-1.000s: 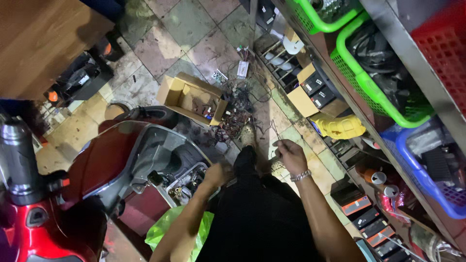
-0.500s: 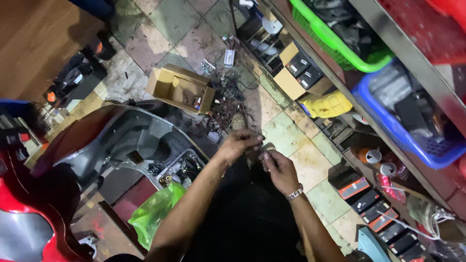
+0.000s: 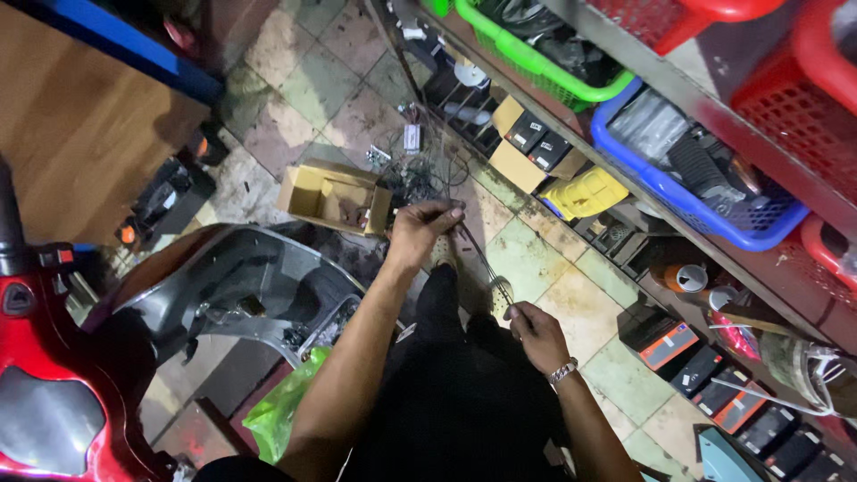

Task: The person wires and assembles components of an electric scooter using shears and tape, connecting wires and organizing internal parts.

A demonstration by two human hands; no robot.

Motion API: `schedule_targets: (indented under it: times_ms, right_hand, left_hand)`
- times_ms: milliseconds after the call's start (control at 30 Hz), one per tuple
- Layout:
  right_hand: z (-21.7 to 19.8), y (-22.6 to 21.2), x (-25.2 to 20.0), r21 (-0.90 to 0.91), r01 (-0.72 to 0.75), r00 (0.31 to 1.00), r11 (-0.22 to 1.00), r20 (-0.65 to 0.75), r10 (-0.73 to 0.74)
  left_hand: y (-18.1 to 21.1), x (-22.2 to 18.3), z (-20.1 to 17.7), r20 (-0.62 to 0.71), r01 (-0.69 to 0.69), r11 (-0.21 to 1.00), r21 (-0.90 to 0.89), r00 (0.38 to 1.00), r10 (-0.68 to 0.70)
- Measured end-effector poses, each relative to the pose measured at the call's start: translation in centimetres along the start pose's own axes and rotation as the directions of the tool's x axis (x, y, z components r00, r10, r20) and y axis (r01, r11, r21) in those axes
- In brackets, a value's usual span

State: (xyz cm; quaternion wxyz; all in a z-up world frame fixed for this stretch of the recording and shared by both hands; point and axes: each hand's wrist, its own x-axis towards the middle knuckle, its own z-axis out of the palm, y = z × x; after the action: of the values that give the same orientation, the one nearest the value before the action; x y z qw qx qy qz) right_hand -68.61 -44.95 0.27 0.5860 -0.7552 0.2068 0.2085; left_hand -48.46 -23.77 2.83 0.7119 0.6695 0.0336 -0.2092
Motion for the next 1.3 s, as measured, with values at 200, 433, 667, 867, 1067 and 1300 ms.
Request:
schedule_targets:
  times_ms: [200, 433, 667, 867, 1067, 1300]
  right_hand:
    - [-0.7, 2.8, 0.3, -0.022, -0.044, 0.999, 0.999, 0.009, 0.045]
    - [-1.2, 4.8, 0.8, -0.053, -0.049, 0.999, 0.997, 0.004, 0.049]
    - [-0.8, 8.0, 2.3, -0.029, -0.053, 0.998, 0.998, 0.030, 0.053]
    - [-0.6, 8.4, 3.6, -0.180, -0.123, 0.984, 0.976, 0.109, 0.144]
    - [-2.2, 0.3, 2.7, 0.063, 0.348, 0.930, 0.935, -0.148, -0.337]
    - [-3.2, -13.8, -0.5, 0.251, 0.378, 0.830, 0.891, -0.518, -0.206]
  left_hand:
    - [2.4, -0.2, 1.7, -0.019, -0.022, 1.000, 0.018, 1.000, 0.022]
    - [4.6, -0.2, 2.4, -0.065, -0.075, 0.995, 0.067, 0.995, 0.079]
    - [6.6, -0.1, 2.8, -0.027, -0.144, 0.979, 0.142, 0.988, 0.150]
    - [8.5, -1.1, 4.0, -0.011, -0.174, 0.983, 0.061, 0.985, 0.175]
    - [8.2, -1.1, 4.8, 0.194, -0.020, 0.984, 0.179, 0.981, -0.016]
    - [7.5, -1.5, 7.0, 0.628, -0.190, 0.948, 0.255, 0.778, -0.013]
